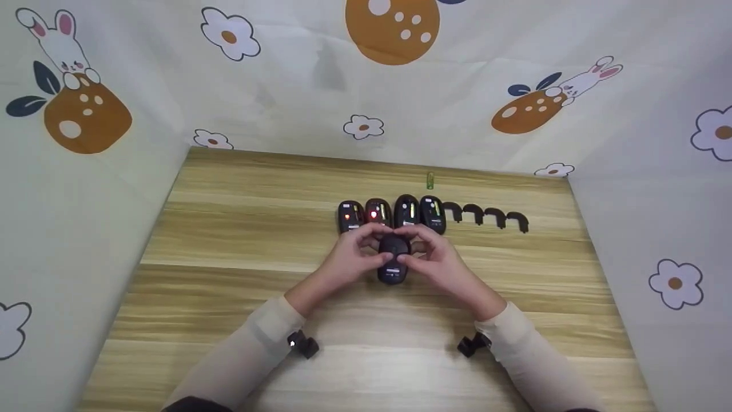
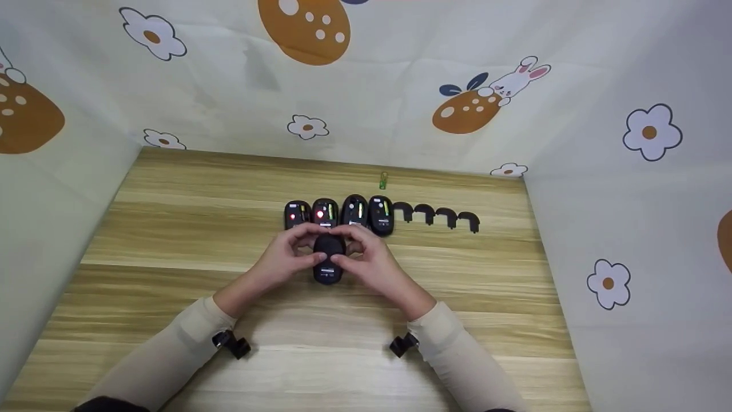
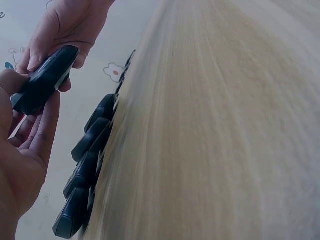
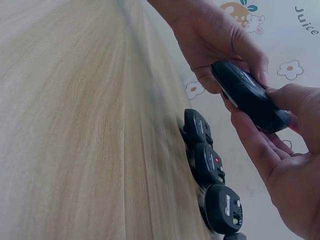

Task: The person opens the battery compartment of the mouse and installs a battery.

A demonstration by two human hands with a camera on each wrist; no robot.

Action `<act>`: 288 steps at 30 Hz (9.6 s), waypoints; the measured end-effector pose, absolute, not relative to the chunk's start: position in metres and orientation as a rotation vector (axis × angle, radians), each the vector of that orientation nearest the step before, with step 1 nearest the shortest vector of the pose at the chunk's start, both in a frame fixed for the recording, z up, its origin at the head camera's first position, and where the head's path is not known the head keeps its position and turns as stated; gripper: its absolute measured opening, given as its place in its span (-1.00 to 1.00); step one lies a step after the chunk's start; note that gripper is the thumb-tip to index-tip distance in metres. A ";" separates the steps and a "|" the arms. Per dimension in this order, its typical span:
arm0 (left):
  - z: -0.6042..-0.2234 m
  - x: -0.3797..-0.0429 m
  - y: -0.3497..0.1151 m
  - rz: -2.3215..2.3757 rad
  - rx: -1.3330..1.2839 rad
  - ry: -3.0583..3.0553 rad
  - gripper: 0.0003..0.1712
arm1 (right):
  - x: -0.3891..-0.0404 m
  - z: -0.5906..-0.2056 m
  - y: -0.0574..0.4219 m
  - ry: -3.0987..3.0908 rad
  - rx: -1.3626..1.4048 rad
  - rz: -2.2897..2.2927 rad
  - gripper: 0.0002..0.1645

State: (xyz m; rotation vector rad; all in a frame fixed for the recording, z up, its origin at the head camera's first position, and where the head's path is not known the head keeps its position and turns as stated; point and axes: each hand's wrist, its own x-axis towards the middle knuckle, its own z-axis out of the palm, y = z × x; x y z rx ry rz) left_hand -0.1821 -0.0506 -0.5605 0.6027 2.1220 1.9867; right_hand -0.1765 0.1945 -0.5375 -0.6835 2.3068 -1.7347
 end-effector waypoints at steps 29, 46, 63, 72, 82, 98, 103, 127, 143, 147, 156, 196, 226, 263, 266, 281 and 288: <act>-0.555 -0.181 -0.048 1.933 0.577 2.154 -0.44 | -0.175 -0.532 0.195 2.390 -0.652 -1.764 -0.42; -0.557 -0.181 -0.045 1.856 0.621 2.184 -0.48 | -0.179 -0.529 0.195 2.379 -0.496 -2.056 -0.46; -0.557 -0.181 -0.045 1.847 0.611 2.163 -0.47 | -0.190 -0.526 0.219 2.380 -0.429 -2.165 -0.43; -0.558 -0.181 -0.045 1.878 0.613 2.129 -0.47 | -0.195 -0.527 0.240 2.435 -0.384 -2.171 -0.45; -0.558 -0.181 -0.045 1.868 0.581 2.129 -0.46 | -0.200 -0.529 0.277 2.493 -0.284 -2.117 -0.44; -0.557 -0.181 -0.046 1.854 0.554 2.127 -0.46 | -0.207 -0.533 0.332 2.628 -0.226 -1.990 -0.45; -0.556 -0.181 -0.045 1.852 0.556 2.129 -0.46 | -0.210 -0.535 0.348 2.668 -0.184 -1.978 -0.45; -0.557 -0.181 -0.045 1.878 0.588 2.114 -0.47 | -0.216 -0.537 0.415 2.814 0.070 -1.783 -0.45; -0.557 -0.181 -0.047 1.852 0.553 2.131 -0.45 | -0.222 -0.544 0.452 2.975 0.154 -1.419 -0.41; -0.557 -0.181 -0.047 1.848 0.541 2.131 -0.46 | -0.226 -0.549 0.461 2.978 0.181 -1.376 -0.41; -0.558 -0.181 -0.047 1.861 0.536 2.122 -0.46 | -0.233 -0.560 0.473 2.922 0.244 -1.421 -0.45; -0.559 -0.181 -0.047 1.870 0.549 2.123 -0.48 | -0.245 -0.572 0.477 3.004 0.164 -1.099 -0.49; -0.554 -0.180 -0.048 1.847 0.512 2.149 -0.46 | -0.260 -0.561 0.426 3.006 0.269 -1.504 -0.54; -0.551 -0.180 -0.052 1.842 0.494 2.163 -0.46 | -0.348 -0.549 0.285 2.776 -0.408 -1.247 -0.44; -0.551 -0.180 -0.052 1.841 0.497 2.163 -0.47 | -0.352 -0.551 0.278 2.755 -0.411 -1.220 -0.40; -0.551 -0.179 -0.054 1.843 0.473 2.153 -0.47 | -0.371 -0.561 0.260 2.740 -0.414 -1.025 -0.25; -0.552 -0.179 -0.055 1.837 0.476 2.164 -0.46 | -0.375 -0.565 0.257 2.727 -0.406 -1.037 -0.24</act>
